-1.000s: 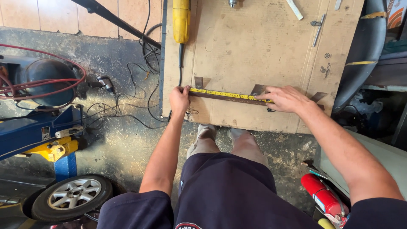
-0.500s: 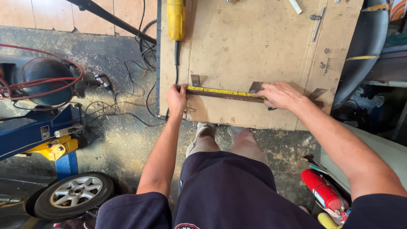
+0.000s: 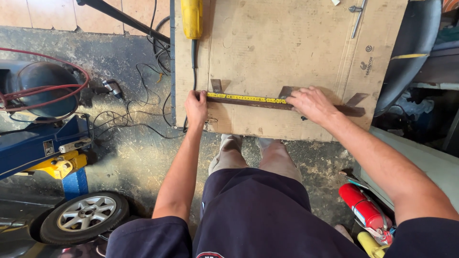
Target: The person measures a metal bar with a tape measure and marks it with a marker. Then, they use an angle grinder to cut the metal bar at the marked points, creating sparks as the blade cuts through the metal.
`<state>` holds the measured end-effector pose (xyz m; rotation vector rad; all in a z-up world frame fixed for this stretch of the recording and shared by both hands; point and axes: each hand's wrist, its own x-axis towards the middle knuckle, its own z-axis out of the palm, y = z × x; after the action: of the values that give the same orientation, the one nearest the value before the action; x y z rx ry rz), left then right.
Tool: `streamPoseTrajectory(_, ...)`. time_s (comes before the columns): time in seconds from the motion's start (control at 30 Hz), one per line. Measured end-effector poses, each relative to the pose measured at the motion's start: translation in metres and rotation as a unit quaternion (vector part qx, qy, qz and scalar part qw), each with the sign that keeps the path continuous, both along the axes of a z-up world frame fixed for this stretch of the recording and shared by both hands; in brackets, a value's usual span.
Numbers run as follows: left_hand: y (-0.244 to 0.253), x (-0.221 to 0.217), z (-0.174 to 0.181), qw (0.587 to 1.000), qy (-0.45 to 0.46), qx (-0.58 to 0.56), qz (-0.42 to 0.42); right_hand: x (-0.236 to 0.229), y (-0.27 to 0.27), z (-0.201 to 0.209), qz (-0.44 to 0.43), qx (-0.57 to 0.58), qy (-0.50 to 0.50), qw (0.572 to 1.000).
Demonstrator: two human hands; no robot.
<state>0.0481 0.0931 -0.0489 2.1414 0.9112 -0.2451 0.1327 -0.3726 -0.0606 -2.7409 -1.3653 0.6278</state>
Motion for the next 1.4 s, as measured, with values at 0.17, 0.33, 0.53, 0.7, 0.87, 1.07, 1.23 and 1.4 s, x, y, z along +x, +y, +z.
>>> streamPoseTrajectory(0.17, -0.001, -0.001, 0.0, 1.0, -0.009, 0.001, 0.004, -0.001, 0.008, 0.04, 0.012, 0.014, 0.005, 1.0)
streamPoseTrajectory(0.33, -0.008, -0.004, 0.009, 1.0, -0.016, 0.007, 0.013, -0.002, 0.014, 0.054, 0.043, 0.006, -0.045, 0.998)
streamPoseTrajectory(0.53, -0.017, -0.01, 0.009, 0.997, -0.065, 0.023, 0.021, -0.003, 0.011, 0.05, 0.047, 0.018, -0.055, 0.997)
streamPoseTrajectory(0.7, -0.035, -0.006, 0.053, 0.99, -0.125, 0.065, 0.027, -0.003, 0.006, 0.041, 0.041, 0.021, -0.049, 0.998)
streamPoseTrajectory(0.87, -0.097, 0.054, 0.096, 0.974, -0.185, 0.003, -0.131, -0.001, 0.007, 0.026, 0.043, 0.036, -0.045, 0.997)
streamPoseTrajectory(1.07, -0.184, 0.224, 0.02, 0.869, -0.264, 0.044, -0.417, 0.005, 0.032, 0.079, 0.033, 0.014, 0.005, 0.999)
streamPoseTrajectory(1.23, -0.25, 0.351, -0.01, 0.748, -0.264, 0.234, -0.563, 0.012, 0.034, 0.092, -0.025, -0.001, 0.117, 0.993)
streamPoseTrajectory(1.4, -0.295, 0.426, -0.071, 0.668, -0.163, 0.368, -0.626, 0.009, 0.027, 0.073, 0.046, 0.005, 0.074, 0.996)
